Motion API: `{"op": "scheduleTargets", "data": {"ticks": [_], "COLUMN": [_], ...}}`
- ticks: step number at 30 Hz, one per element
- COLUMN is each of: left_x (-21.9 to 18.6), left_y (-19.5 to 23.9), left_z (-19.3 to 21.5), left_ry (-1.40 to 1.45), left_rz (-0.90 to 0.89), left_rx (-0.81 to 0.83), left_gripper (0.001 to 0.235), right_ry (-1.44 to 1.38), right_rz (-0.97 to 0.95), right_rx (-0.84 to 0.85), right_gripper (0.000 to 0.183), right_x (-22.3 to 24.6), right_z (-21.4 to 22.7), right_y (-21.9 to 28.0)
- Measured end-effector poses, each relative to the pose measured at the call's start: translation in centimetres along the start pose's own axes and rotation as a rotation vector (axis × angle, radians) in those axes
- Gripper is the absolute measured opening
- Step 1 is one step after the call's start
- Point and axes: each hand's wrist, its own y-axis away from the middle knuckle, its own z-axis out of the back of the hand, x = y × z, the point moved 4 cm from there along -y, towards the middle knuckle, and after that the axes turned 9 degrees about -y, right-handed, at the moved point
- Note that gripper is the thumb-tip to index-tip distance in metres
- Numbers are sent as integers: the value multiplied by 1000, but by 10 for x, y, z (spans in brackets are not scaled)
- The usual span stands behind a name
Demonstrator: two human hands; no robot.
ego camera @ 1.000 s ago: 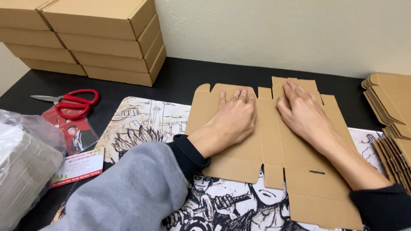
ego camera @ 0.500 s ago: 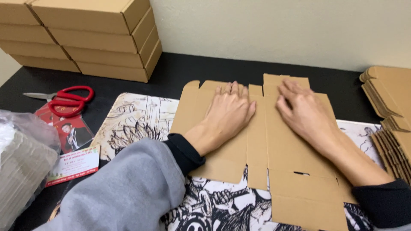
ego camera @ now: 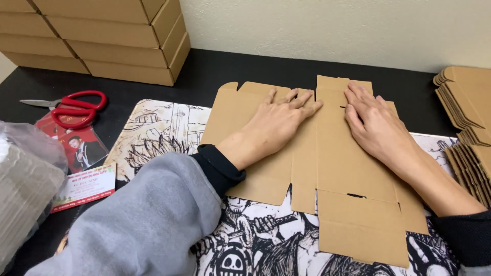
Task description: The person folds a flat cardboard box blank into a three-dimensional box. They crease the score lines, fold the side panels upward, and tuck the bottom flaps into slots to form the base. The person then folds the top flaps inward to close the box.
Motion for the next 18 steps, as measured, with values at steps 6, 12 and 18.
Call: {"op": "scheduleTargets", "data": {"ticks": [6, 12, 18], "left_x": [0, -2, -3], "left_y": [-4, -3, -2], "left_z": [1, 8, 3], "left_ry": [48, 88, 46], "left_rz": [15, 32, 44], "left_rx": [59, 57, 13], "left_gripper": [54, 60, 61], "right_ry": [56, 52, 128], "right_rz": [10, 47, 236], "right_rx": [-36, -61, -108], "right_gripper": [51, 52, 47], "right_x": [-13, -25, -27], "right_z": [-3, -7, -8], "right_y": [1, -3, 6]}}
